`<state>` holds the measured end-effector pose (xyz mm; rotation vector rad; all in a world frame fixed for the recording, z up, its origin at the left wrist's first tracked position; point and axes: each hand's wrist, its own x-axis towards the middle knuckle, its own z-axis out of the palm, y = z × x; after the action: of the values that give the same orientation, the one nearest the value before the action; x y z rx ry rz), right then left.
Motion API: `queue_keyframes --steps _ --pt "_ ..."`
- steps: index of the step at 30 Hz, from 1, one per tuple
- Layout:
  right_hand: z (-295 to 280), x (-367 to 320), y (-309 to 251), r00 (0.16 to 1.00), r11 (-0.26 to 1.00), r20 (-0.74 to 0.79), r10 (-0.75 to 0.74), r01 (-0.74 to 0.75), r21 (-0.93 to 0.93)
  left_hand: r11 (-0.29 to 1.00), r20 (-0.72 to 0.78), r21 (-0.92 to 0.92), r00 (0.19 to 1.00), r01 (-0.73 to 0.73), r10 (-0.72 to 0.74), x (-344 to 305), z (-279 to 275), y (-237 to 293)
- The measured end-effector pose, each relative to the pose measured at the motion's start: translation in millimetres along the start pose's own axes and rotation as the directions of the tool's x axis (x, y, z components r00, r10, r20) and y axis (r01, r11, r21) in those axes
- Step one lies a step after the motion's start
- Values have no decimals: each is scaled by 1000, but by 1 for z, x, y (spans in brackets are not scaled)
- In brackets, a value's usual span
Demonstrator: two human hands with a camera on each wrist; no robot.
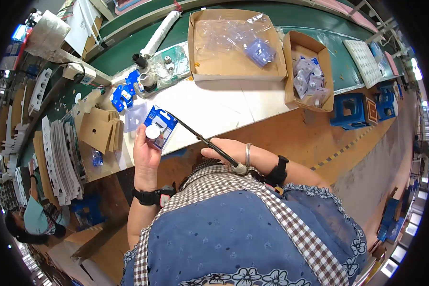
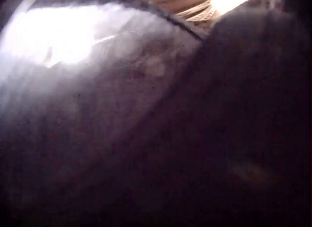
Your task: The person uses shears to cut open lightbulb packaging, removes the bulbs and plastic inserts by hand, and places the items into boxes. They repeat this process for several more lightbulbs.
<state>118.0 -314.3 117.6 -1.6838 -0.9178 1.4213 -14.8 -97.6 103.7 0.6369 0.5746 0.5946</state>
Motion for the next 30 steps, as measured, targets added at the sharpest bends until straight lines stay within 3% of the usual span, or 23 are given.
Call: queue_keyframes --steps 4,8,12,15,22,30 --pt "-25 -2 -2 996 996 68 53 -58 75 1000 -16 -2 999 -30 30 -2 15 -12" --pt "-39 -3 1 996 999 85 38 -37 -7 999 -34 5 998 -52 53 -1 20 -20" --pt "-45 -2 9 988 998 147 42 -47 31 997 -67 13 995 -76 77 -2 27 -24" --pt "-44 -6 5 997 998 72 30 -27 -49 997 5 9 997 -71 70 -2 22 -26" --pt "-35 -9 5 999 1000 46 15 -15 -14 996 -32 8 995 -89 89 -5 34 -19" --pt "-24 -6 5 1000 1000 -18 22 -22 -5 995 43 56 996 -85 82 -5 25 -15"
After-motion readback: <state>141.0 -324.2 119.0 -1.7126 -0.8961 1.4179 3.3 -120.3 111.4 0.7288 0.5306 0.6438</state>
